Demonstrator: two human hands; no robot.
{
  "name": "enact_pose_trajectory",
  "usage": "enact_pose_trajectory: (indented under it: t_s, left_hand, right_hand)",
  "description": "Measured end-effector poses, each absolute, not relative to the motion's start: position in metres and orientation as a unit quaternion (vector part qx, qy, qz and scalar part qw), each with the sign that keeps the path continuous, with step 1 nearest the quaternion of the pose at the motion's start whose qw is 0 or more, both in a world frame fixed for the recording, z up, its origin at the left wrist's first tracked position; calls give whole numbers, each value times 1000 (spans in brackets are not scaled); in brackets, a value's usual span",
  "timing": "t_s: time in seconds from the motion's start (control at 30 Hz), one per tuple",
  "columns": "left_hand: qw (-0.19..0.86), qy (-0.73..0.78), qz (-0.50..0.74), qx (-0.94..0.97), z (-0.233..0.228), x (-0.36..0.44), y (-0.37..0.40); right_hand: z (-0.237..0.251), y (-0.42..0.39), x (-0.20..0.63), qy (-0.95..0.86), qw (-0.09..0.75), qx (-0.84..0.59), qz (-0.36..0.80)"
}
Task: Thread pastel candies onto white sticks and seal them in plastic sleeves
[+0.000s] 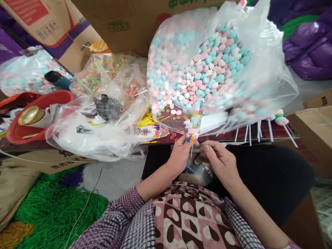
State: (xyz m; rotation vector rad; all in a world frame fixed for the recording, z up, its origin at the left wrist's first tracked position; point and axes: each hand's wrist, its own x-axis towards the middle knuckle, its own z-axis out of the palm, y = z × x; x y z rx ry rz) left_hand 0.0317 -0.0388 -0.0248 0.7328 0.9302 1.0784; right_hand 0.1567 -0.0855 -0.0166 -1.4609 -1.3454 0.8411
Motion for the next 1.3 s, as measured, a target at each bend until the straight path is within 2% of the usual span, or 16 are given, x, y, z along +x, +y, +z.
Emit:
enact_pose_trajectory:
  t_s: [0.13,0.2,0.27,0.47,0.6,0.73,0.9,1.03,1.17,1.3]
  left_hand:
    - [710,421,446,348,-16,33,-41]
    - [713,427,409,376,-16,31,-41]
    - [673,443,392,443,-15,26,-39]
    - [304,519,355,716,-2,14,-21]
    - [190,537,296,767,3,16,-17]
    - [134,537,246,796,4,17,-17]
    - [117,530,220,810,9,16,-21]
    - [130,478,227,839,9,20,-30]
    - [173,448,260,838,9,18,-38]
    - [335,430,315,777,11,5,-36]
  right_hand:
    - [-13,-84,143,-515,454,-534,494]
    - [-15,-84,137,-487,465,-521,524]
    - [-16,-85,135,-463,482,-523,529]
    - [-11,-85,143,-520,470,-580,416]
    - [-14,-81,149,-585,438,-607,311]
    - [-19,-77,155,-638,391,-636,189]
    - [-20,-73,157,-671,363,-641,89]
    - [-20,-67,153,-665,368,-644,83]
    - [-15,-68,151,-614,430,-628,207]
    - [-10,-71,156,-504,496,-576,410]
